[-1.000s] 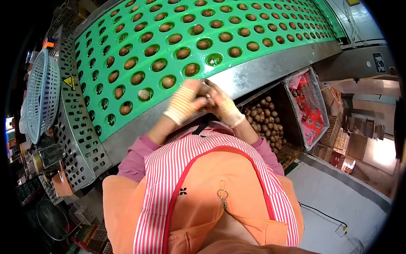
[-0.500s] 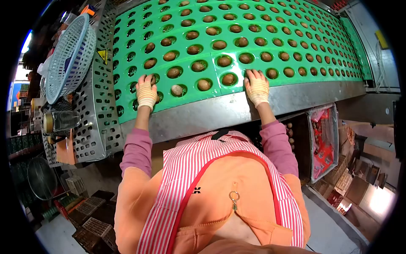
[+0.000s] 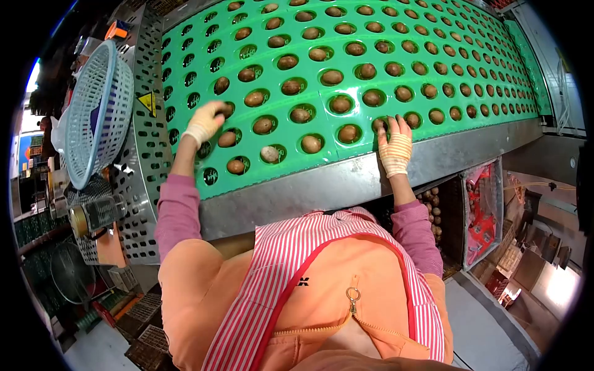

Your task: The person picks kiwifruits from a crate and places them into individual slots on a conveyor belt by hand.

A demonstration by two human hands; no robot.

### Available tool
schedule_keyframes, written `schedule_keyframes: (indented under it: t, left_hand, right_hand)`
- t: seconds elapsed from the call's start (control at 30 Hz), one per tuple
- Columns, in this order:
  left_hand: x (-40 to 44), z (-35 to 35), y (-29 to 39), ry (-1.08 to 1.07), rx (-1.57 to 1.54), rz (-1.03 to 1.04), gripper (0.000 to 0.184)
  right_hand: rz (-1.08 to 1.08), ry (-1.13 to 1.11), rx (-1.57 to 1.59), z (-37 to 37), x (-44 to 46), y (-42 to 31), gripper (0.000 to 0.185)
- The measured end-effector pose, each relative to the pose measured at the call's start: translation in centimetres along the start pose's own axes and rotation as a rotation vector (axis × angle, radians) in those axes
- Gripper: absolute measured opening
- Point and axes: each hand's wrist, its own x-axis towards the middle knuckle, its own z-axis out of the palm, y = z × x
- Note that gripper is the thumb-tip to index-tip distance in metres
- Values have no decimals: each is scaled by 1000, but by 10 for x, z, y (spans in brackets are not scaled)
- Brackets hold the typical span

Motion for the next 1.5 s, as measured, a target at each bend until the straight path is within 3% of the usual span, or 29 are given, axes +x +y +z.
schedule_keyframes:
  t: [0.07,0.17,0.2,0.27,0.37,0.4,0.47,0.53,0.67,0.7,0.77,0.8,0.83,0.87,0.9,1.0,1.03,1.07,1.13,1.2,1.27,1.33,1.4,1.5]
  left_hand:
    - [34,5,13,357,217,63,32]
    - [80,25,-18,347,245,-28,34]
    - [87,38,-23,398,486,-19,33]
    - [95,32,14,133,754,-183,36]
    - [97,36,17,81,822,-214,46]
    - [89,29,47,94,628,-289,61]
    - [81,56,45,303,648,-80,73]
    - [78,80,54,133,599,-122,76]
    - [76,102,43,278,647,-44,72]
    - [77,91,56,221,686,-55,66]
    - [83,86,51,255,631,133,59]
    - [102,96,16,325,674,298,59]
    - [86,92,63,297,640,132,62]
    - [80,92,87,290,606,91,68]
    - [78,104,93,410,580,228,72]
    - [45,145,175,329,207,318,75]
    - [35,159,205,292,135,463,74]
    - [27,176,227,341,255,585,69]
    - [-2,213,285,263,33,789,63]
    - [-28,246,334,-61,-249,831,57]
    - [-47,277,366,-242,-73,946,53]
    - [-57,315,391,-654,-148,836,51]
    - [-63,363,398,-896,18,841,56]
    - [-80,423,415,-1055,296,865,67]
  right_hand:
    - [6,-6,-17,-1,1,-2,37]
    - [30,-33,-15,-3,-1,-2,39]
    - [38,-32,-17,-3,0,-1,40]
    - [41,-13,23,-4,-1,-1,43]
    - [49,-15,28,-5,1,-2,43]
    - [49,-3,27,-4,2,-2,42]
    - [60,5,24,-4,0,-2,41]
    - [69,-11,16,-7,1,-3,39]
    - [76,41,77,-13,10,-10,25]
    - [65,47,104,-18,13,-14,22]
    - [24,157,156,-17,10,-9,16]
    - [58,23,153,-5,2,5,15]
    - [111,110,218,-3,-4,3,14]
    - [97,49,247,-28,-10,-9,15]
    - [109,111,239,-25,-24,-14,18]
    - [153,211,332,-49,-70,-22,40]
    - [208,193,389,-49,-84,-22,39]
    - [255,192,389,-56,-97,-19,38]
    - [332,246,317,-78,-132,5,37]
    - [487,217,301,-116,-170,47,34]
    - [749,328,333,-135,-227,98,25]
    - [985,177,175,-168,-286,137,32]
    - [1177,-18,98,-193,-343,167,47]
    - [1228,-305,219,-219,-360,167,63]
